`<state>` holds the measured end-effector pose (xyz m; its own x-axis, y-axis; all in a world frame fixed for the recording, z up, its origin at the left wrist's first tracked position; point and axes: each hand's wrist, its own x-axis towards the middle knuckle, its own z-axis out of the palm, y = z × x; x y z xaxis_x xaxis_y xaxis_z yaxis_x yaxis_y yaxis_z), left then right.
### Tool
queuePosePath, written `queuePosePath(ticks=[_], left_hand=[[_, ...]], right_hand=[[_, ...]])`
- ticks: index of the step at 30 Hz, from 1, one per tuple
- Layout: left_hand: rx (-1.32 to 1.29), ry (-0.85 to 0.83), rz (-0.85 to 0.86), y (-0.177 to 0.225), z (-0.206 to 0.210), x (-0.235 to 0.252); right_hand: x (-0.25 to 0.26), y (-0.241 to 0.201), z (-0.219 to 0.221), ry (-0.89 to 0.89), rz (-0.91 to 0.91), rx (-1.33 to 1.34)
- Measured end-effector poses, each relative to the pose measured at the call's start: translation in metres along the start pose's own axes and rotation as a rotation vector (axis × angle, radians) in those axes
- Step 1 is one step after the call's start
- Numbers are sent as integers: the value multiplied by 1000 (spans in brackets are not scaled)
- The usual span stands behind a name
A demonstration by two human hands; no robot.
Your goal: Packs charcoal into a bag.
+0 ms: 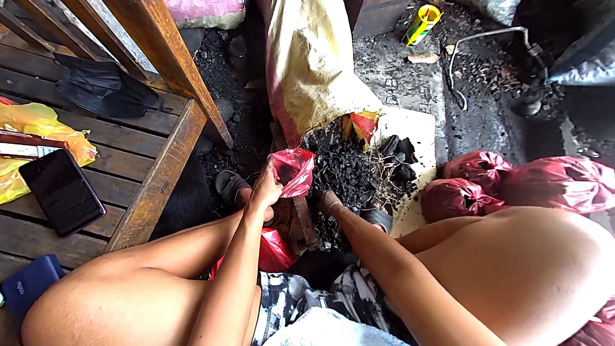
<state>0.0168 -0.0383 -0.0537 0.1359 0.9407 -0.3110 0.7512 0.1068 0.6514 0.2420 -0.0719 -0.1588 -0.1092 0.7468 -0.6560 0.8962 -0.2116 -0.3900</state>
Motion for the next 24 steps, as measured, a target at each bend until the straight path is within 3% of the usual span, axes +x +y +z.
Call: queuePosePath(ticks=[4,7,10,13,16,20,24], left_hand=[[-31,14,32,-1,1,4],[-47,-14,45,2,-4,6],[-49,-42,55,7,-6,5],[-61,-77,87,6,-3,7],[-44,-131,130,11,-4,3],[-13,-189,167,18,-5,-2],[4,-184,98,17,-7,-3]], right_hand=[[4,17,-52,162,56,407],[2,21,-87,247,-13,727],[-7,3,-120,286,-163,971],[-16,-38,-129,222,-321,1023],[-12,-78,-109,160,-407,793],[-1,-111,-71,158,-249,202],[-1,-110,-64,-43,-289,-68]])
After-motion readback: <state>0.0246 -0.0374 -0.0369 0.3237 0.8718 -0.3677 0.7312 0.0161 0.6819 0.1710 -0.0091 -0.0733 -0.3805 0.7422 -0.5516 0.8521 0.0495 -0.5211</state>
